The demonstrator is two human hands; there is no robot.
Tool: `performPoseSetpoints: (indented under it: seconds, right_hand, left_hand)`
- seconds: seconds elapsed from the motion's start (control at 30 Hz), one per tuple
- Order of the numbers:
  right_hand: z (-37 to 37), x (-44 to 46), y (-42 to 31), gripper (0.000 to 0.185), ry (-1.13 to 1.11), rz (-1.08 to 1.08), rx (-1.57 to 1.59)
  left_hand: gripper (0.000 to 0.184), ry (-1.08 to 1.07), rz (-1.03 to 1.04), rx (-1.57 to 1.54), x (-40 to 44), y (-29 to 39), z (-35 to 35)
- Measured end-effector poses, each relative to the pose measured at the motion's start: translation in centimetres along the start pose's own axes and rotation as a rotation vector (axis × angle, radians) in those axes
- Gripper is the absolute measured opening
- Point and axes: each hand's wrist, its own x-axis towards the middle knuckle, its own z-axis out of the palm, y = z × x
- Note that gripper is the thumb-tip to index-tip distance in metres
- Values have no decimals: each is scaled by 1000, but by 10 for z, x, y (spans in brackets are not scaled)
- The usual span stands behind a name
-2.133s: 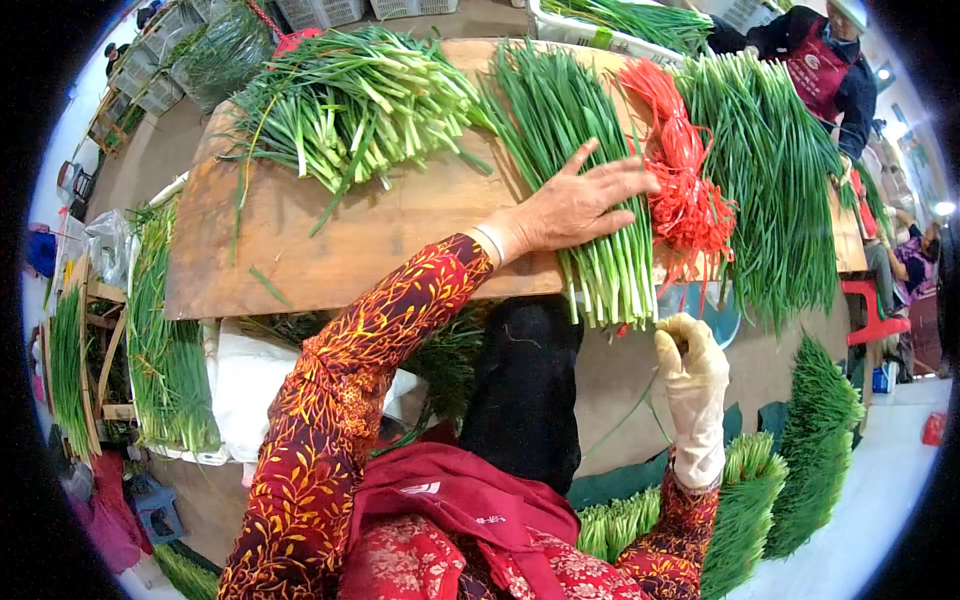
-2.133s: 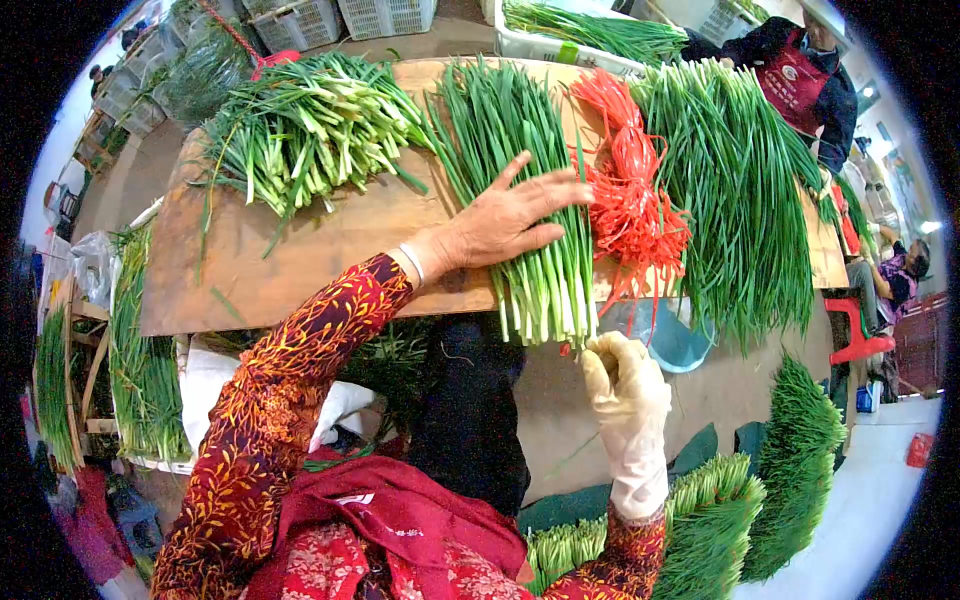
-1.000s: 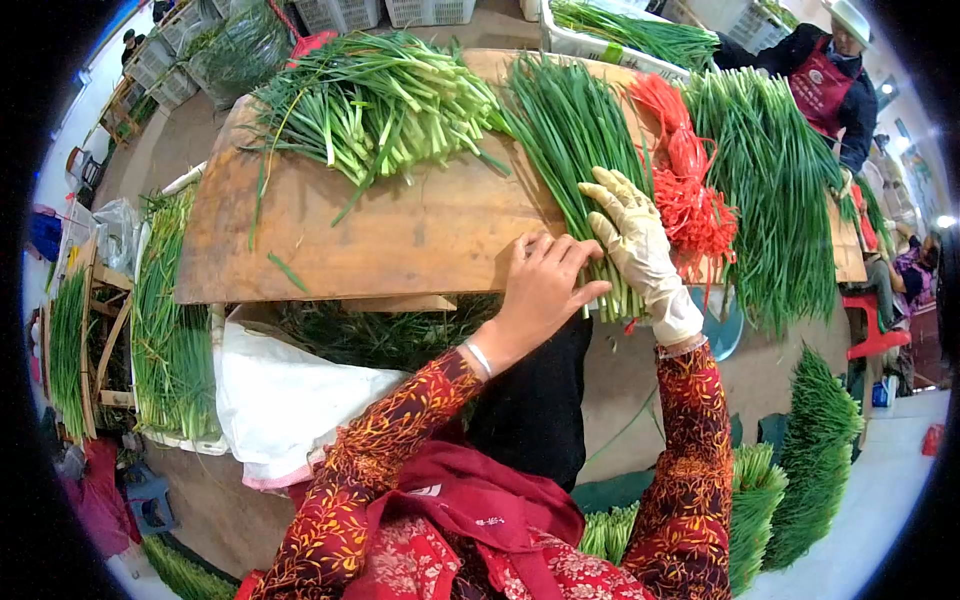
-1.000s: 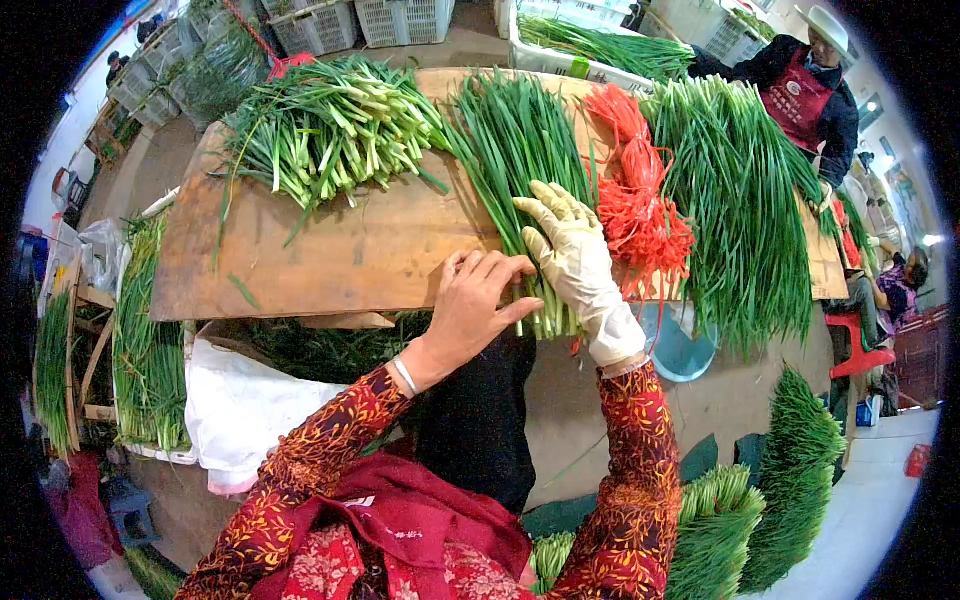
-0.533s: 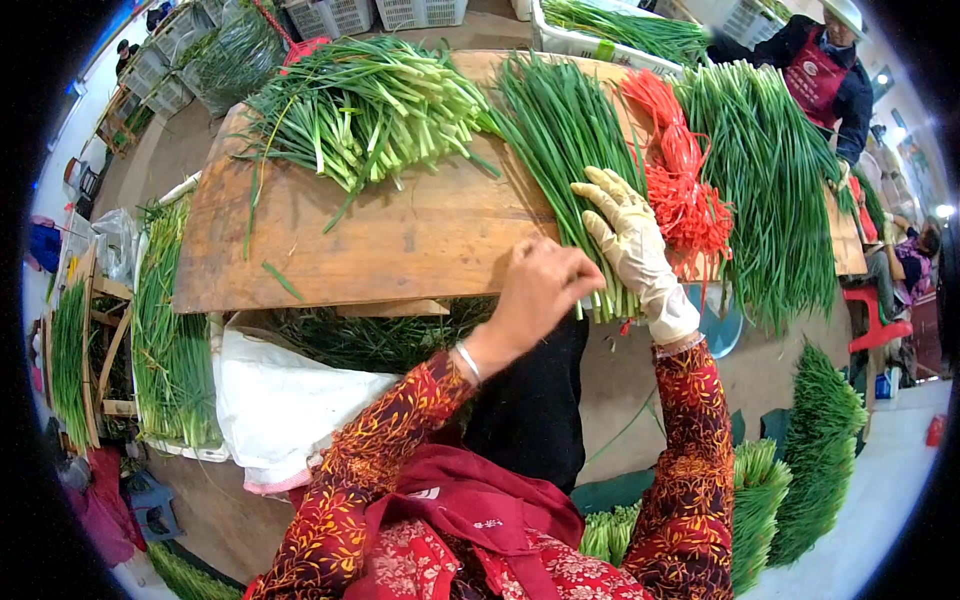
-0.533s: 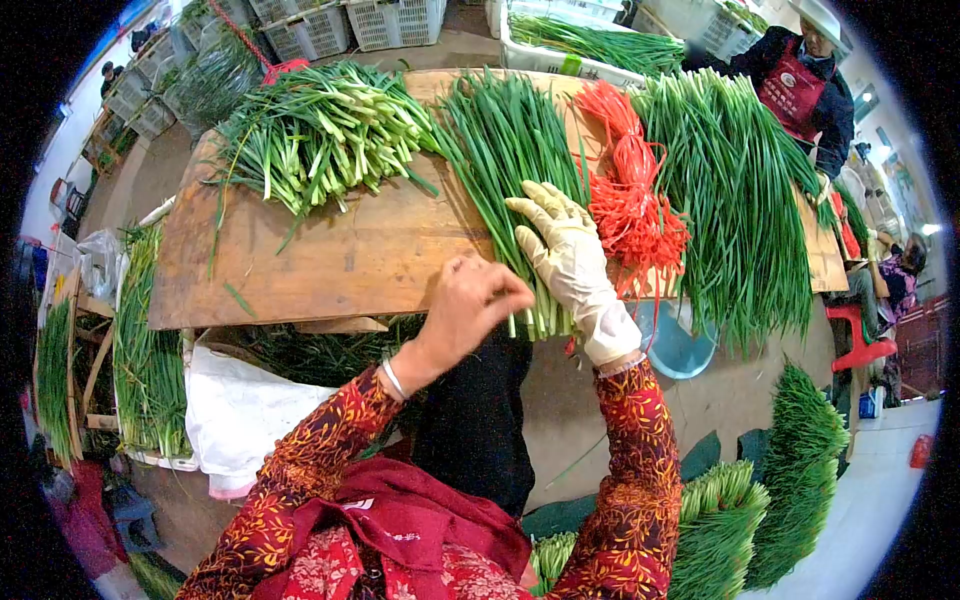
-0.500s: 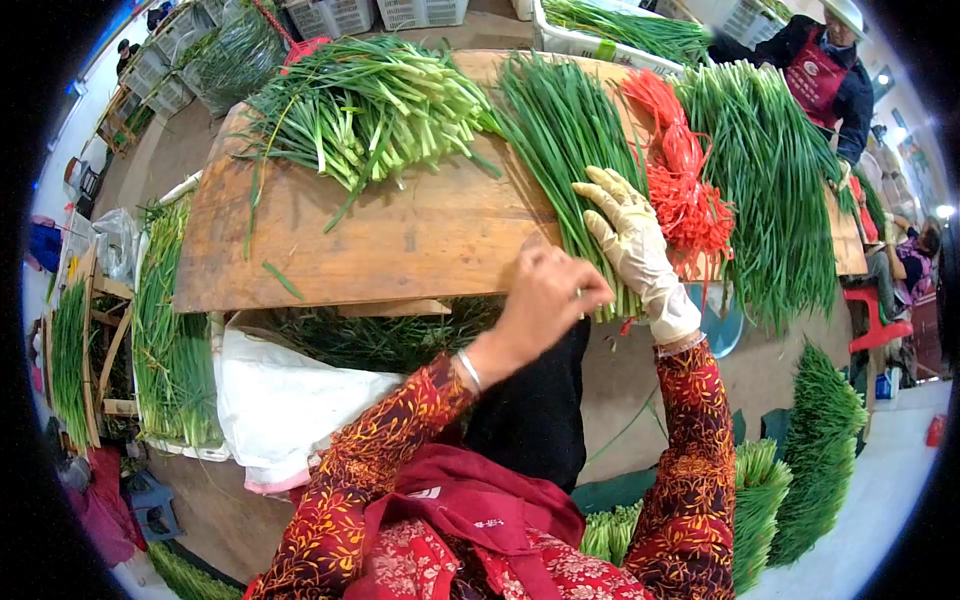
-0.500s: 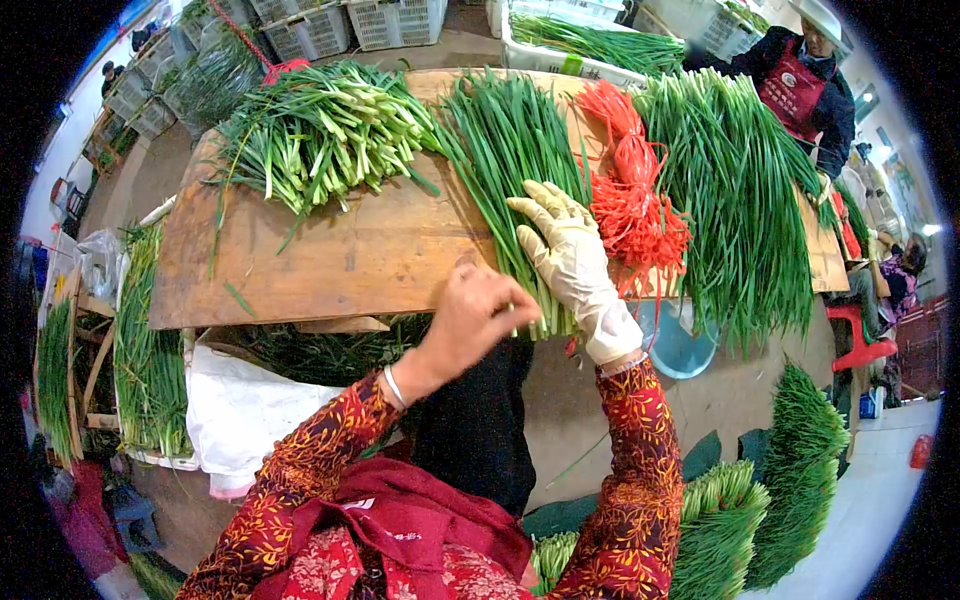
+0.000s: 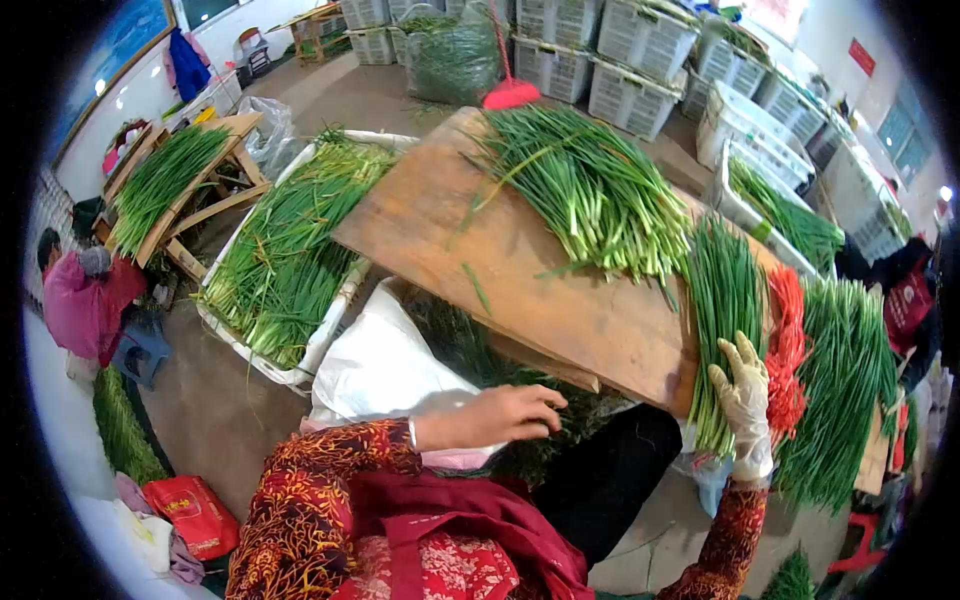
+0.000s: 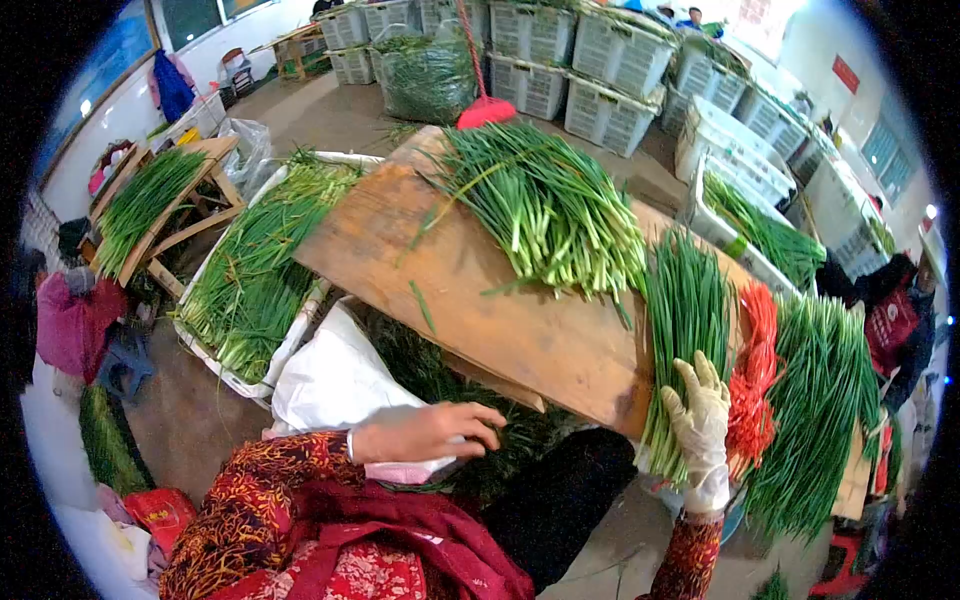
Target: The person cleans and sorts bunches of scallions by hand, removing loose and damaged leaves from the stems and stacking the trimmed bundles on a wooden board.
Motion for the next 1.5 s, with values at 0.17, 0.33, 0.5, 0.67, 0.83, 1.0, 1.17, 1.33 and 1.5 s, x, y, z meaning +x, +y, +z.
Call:
performPoseSetpoints:
  seconds: [0.17, 0.33, 0.5, 0.67, 0.83, 1.0, 1.17, 1.33, 1.5]
  right_hand:
    - [-30, 45, -123, 31, 62, -20, 493]
    - [-4, 125, -206, 33, -176, 104, 274]
    - [72, 160, -204, 38, -300, 265, 1075]
    - [70, 103, -263, 32, -634, 111, 1139]
    - [73, 117, -247, 32, -94, -241, 500]
    - [67, 162, -221, 28, 50, -98, -97]
    - [77, 147, -227, 21, -22, -108, 55]
    - [78, 103, -258, 18, -104, -165, 470]
    - [78, 106, -252, 22, -272, -45, 776]
  left_hand:
    - [22, 218, -304, -272, 6, -16, -44]
    - [26, 500, -316, -553, 33, -37, -71]
    - [33, 548, -295, -838, 38, -63, -88]
    - [38, 527, -344, -1554, 45, -72, -96]
    - [32, 1009, -234, -1338, 33, -79, -119]
    - [28, 797, -227, -1624, 27, -98, -113]
    - [32, 675, -342, -1627, 32, -86, -95]
    - [41, 569, -438, -1416, 29, -82, -96]
    - [43, 576, -289, -1247, 29, -71, -102]
